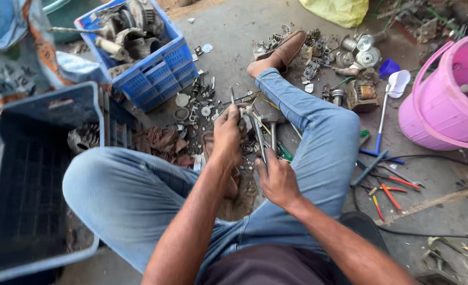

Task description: The person sits on the floor and uses a wrench to loosen and remove a bolt from a metal part. They then use pliers to adjust a small component and an angle grinder to cut a metal piece, producing sparks.

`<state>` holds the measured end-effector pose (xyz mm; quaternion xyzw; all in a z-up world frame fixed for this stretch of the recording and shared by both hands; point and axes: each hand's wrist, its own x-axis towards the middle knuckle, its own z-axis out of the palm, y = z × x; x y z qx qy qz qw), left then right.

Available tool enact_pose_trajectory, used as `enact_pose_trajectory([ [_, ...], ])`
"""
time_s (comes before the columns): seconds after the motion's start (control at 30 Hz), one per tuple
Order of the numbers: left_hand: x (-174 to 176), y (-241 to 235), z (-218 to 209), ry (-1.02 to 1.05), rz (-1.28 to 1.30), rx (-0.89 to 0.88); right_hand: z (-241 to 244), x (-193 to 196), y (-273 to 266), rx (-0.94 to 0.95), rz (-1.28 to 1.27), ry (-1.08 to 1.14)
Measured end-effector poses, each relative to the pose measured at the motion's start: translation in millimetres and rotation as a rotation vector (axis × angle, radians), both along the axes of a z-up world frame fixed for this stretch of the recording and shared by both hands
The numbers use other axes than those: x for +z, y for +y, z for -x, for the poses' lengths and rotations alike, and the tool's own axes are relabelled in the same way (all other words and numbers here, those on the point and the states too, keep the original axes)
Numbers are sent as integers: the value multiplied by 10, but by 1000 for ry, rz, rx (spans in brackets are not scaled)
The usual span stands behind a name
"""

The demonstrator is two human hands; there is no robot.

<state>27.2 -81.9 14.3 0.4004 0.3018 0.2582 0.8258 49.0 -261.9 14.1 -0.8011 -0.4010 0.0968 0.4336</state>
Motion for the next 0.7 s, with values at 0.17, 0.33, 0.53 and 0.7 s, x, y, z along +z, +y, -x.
enact_pose_trajectory([
  [0.17,-322,491,-120,-55,-90,-23,-415,-31,495,66,276,184],
  [0.33,-1089,970,-272,-7,-97,-67,-673,-371,972,126,389,119],
  [0.53,-1641,1467,-448,290,-494,-201,-849,-785,1338,88,589,195],
  [0.7,-2009,1849,-414,492,-650,-354,-815,-1041,1515,119,625,255],
])
